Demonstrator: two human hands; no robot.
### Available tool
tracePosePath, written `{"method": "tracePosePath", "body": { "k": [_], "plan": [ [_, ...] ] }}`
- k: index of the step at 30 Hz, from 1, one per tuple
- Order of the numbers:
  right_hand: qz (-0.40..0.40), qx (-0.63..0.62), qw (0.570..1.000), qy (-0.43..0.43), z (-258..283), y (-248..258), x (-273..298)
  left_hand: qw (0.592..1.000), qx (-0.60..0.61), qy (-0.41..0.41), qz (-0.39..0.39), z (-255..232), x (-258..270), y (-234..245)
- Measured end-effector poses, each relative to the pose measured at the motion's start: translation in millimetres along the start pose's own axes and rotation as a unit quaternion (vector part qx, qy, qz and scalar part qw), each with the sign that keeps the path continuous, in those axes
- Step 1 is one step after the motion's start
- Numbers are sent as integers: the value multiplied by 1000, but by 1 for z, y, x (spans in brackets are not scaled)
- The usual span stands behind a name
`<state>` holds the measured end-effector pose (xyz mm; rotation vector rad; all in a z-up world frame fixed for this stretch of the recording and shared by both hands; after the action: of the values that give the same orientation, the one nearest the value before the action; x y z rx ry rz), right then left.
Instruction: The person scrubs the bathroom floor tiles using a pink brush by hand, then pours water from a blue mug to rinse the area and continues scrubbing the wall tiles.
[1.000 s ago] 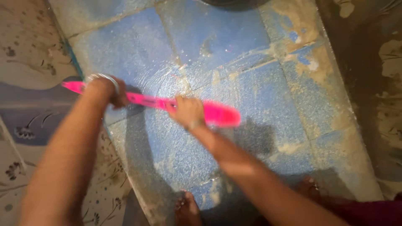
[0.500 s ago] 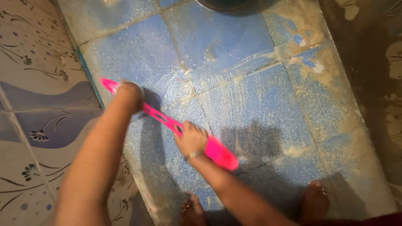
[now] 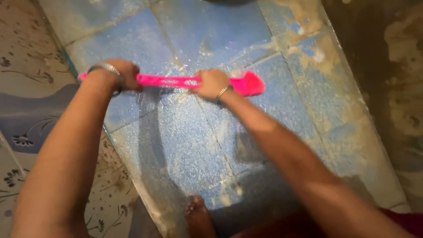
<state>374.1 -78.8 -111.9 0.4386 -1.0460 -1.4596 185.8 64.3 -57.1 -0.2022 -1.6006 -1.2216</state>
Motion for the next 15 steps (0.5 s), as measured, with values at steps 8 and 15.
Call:
{"method": "tracePosePath", "body": {
  "k": [8, 15],
  "plan": [
    [92, 169, 980, 49, -58, 122, 23, 990, -19, -73, -119, -112, 50, 98],
    [169, 306, 934, 66, -72, 198, 85, 992, -11, -92, -83, -183, 87, 120]
  ]
}}
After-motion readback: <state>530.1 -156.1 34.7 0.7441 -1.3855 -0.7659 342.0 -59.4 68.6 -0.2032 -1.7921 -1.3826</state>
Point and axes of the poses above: each hand's wrist, its own x-axis away from the middle knuckle, its own y-axis out of the back of the hand, z = x × y, the point moved 10 cm from there along -x, towards the middle knuckle, and after that the axes turned 4 degrees about -y, right-handed, at the moved point
